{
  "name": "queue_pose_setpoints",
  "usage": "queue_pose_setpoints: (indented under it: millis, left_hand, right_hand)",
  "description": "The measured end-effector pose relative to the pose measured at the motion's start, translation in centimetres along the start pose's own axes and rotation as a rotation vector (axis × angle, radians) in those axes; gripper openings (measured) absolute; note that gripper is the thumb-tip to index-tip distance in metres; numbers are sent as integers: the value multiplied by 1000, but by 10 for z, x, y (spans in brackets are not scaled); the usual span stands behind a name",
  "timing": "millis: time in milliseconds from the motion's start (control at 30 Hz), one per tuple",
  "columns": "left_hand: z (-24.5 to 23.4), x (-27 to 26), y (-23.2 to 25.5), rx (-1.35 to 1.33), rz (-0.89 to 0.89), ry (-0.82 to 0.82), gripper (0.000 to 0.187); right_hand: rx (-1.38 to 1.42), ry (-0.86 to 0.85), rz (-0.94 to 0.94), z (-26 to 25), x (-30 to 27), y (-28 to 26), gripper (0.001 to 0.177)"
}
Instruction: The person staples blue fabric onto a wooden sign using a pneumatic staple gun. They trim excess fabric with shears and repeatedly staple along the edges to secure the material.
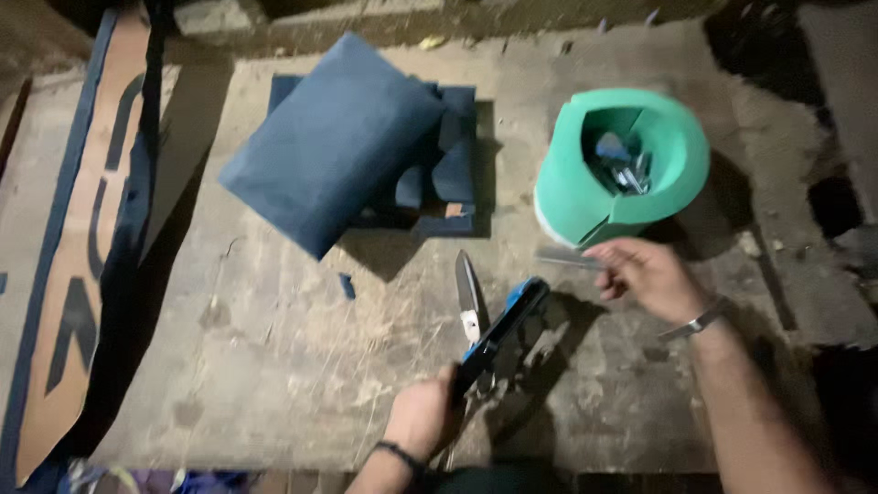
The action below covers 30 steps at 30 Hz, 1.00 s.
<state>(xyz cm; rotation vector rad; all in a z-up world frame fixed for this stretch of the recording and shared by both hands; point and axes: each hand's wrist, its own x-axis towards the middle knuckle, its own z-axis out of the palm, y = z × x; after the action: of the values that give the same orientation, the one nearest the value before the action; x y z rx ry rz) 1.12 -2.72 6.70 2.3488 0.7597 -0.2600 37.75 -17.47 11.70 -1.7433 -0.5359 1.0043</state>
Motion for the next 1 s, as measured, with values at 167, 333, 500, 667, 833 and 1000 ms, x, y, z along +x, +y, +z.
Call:
queue_pose_setpoints:
  millis: [167,333,500,667,833,1000]
  left_hand:
    - [-8,-3,13,-38,-23,5,25]
    - [-18,-10,25,-19,29,62,28]
    - [-19,-14,27,-4,-25,12,32]
    - [-19,-16,27,-13,-23,37,32]
    - [-20,-17,27,14,-17,19,32]
    - [-17,-13,25,25,10,30,31]
  right_hand:
    - [-296,-191,1,41,-14,-14,25]
    - [-540,24,66,31,-16,-15,25]
    - [-394,309,-103,-2,-2,33,24]
    - [-342,513,41,-3,14,107,28]
    - [-361,632,-228,-21,-3,121,20]
    - [-118,295,-356,-16,-31,74,13]
